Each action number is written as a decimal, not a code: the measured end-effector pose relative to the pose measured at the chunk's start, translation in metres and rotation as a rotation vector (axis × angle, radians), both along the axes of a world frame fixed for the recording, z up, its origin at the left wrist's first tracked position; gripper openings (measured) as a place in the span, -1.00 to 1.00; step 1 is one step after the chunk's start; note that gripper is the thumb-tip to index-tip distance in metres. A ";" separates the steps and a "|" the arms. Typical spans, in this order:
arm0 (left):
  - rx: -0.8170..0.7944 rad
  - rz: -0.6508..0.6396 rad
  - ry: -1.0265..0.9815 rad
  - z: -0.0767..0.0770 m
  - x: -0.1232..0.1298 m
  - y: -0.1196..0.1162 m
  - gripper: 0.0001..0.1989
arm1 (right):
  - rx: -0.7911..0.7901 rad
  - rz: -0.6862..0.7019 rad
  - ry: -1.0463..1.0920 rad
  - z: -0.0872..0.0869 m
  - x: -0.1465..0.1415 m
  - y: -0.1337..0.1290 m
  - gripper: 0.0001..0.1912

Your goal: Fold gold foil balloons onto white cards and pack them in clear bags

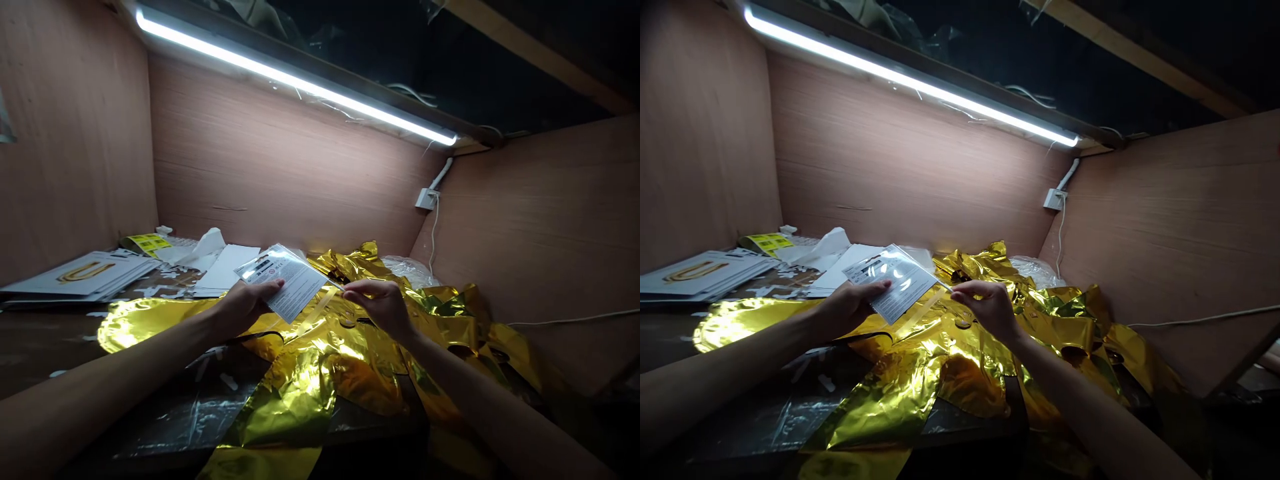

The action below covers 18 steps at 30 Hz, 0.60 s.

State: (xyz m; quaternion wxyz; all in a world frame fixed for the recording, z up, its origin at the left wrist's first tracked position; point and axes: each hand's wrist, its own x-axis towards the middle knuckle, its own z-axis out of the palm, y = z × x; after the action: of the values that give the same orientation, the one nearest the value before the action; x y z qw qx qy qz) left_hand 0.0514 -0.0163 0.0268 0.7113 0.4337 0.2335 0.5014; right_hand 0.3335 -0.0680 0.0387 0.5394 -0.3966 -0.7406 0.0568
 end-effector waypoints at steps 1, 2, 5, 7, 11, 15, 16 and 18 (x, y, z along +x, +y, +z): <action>-0.006 -0.007 0.002 0.000 -0.001 0.001 -0.87 | 0.036 0.010 -0.057 0.003 0.004 0.000 -0.89; -0.008 -0.018 0.006 0.000 -0.001 0.001 -0.88 | 0.061 0.029 -0.095 0.007 0.005 -0.001 -0.90; 0.005 -0.084 0.040 -0.002 -0.001 -0.001 -0.87 | 0.083 0.111 -0.165 0.017 0.002 -0.002 -0.84; 0.020 -0.135 0.078 -0.003 -0.001 -0.003 -0.85 | 0.080 0.168 -0.222 0.023 -0.005 -0.001 -0.78; 0.052 -0.159 0.129 -0.001 -0.005 -0.003 -0.79 | 0.047 0.258 -0.380 0.029 -0.015 0.001 -0.75; 0.058 -0.116 0.159 0.002 -0.008 0.000 -0.75 | 0.051 0.290 -0.519 0.023 -0.017 0.002 -0.67; 0.056 -0.110 0.175 0.002 -0.008 0.001 -0.74 | 0.070 0.285 -0.540 0.020 -0.018 0.002 -0.65; 0.054 -0.111 0.222 0.002 -0.008 0.003 -0.73 | 0.113 0.275 -0.569 0.013 -0.019 0.003 -0.62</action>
State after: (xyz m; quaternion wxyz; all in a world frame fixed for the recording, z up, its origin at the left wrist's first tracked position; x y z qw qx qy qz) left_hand 0.0433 -0.0134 0.0285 0.6958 0.5178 0.2727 0.4164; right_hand 0.3144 -0.0652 0.0522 0.3192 -0.2622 -0.9104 -0.0251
